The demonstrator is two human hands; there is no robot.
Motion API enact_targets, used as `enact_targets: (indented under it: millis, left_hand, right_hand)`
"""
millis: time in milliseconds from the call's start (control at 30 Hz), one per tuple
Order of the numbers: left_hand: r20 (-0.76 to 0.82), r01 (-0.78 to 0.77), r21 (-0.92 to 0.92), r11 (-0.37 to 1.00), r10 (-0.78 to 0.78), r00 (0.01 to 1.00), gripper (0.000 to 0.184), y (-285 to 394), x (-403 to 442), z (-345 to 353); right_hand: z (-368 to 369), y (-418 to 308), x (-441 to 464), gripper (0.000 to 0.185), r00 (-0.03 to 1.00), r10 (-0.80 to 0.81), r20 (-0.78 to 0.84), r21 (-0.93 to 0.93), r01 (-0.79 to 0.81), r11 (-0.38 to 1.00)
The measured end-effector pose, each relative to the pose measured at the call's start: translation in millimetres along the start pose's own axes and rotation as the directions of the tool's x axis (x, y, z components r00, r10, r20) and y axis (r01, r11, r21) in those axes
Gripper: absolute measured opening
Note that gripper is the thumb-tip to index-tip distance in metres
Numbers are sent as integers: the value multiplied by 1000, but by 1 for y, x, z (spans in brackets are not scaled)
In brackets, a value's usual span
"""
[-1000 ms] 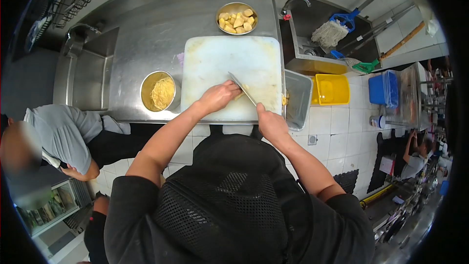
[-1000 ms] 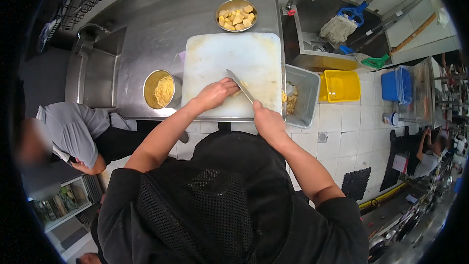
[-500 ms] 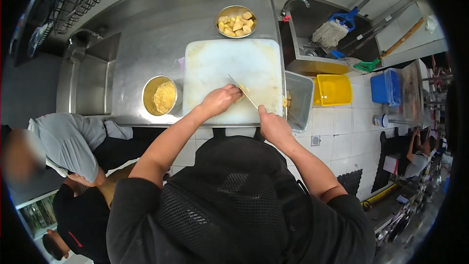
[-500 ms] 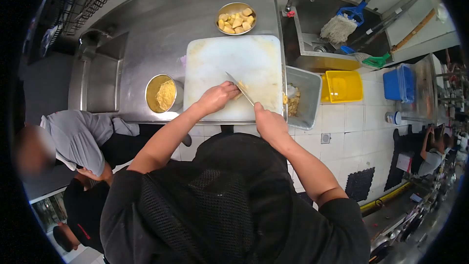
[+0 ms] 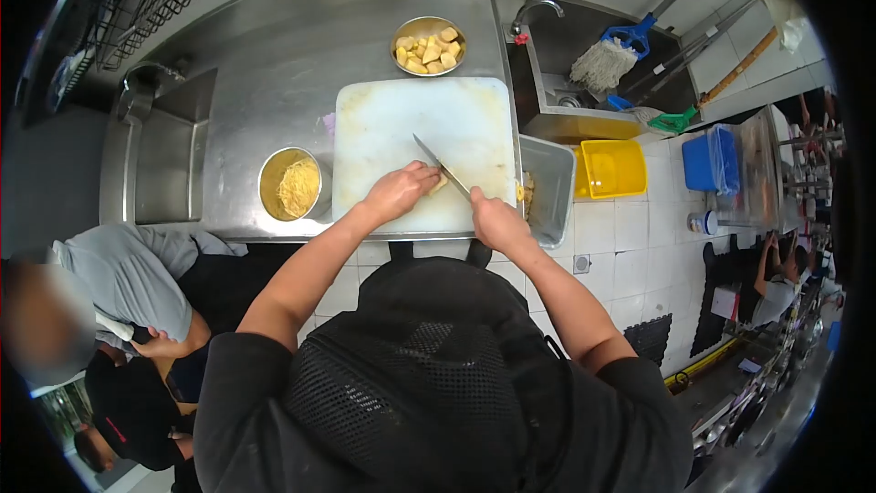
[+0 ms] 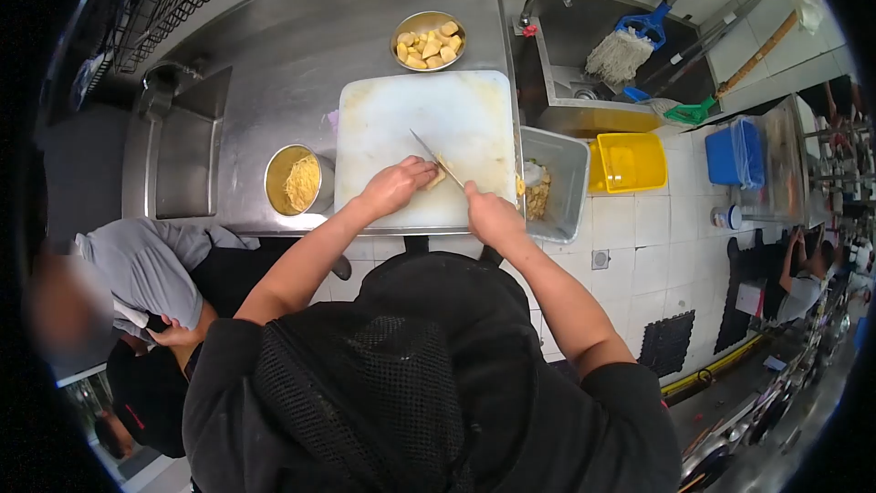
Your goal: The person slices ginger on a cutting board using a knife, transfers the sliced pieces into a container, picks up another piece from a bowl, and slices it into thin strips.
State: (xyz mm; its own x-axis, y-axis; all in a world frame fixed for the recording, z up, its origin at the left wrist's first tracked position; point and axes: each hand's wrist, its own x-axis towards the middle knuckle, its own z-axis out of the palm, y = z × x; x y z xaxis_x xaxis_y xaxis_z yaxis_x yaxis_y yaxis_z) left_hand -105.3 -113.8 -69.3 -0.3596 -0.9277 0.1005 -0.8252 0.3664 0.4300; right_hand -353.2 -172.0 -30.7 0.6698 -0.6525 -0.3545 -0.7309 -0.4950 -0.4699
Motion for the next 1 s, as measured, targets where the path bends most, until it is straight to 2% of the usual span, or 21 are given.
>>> enact_targets:
  millis: [33, 133, 367, 467, 533, 633, 767, 833, 933, 1000]
  left_hand:
    - [-4, 6, -5, 1000, -7, 1000, 35, -1, 2, -2]
    - [-65, 60, -22, 998, -61, 996, 36, 4, -3, 1]
    - [-43, 14, 2, 1000, -14, 999, 35, 2, 1, -1]
    - [21, 80, -14, 997, -80, 997, 34, 6, 0, -2]
    - [-28, 52, -39, 998, -54, 998, 34, 4, 0, -1]
    - [-115, -3, -11, 1000, 2, 993, 30, 1, -1, 3]
    - [-89, 8, -5, 1000, -8, 996, 31, 3, -2, 3]
    - [-18, 51, -46, 998, -52, 998, 35, 1, -1, 2]
    - [-109, -17, -35, 999, 13, 994, 35, 1, -2, 2]
    - [-78, 12, -32, 999, -14, 997, 34, 1, -2, 0]
  right_hand:
    - [-8, -3, -4, 24, 997, 43, 60, -13, -42, 999]
    - [-12, -3, -13, 23, 993, 117, 33, -40, -116, 992]
    - [-19, -29, -33, 20, 997, 69, 37, -76, -66, 995]
    - [-15, -31, -39, 18, 996, 60, 59, -98, -54, 994]
    - [-4, -27, -29, 15, 999, 38, -10, -59, -39, 997]
    - [-3, -29, -16, 14, 999, 46, 26, -104, -43, 994]
    - [-12, -30, -26, 15, 995, 51, 80, -98, -43, 994]
    - [0, -27, -16, 17, 999, 38, 2, -73, -38, 997]
    - [-4, -24, -15, 18, 999, 19, 29, -85, -16, 996]
    - [-4, -26, -21, 18, 1000, 22, 21, -79, -20, 997]
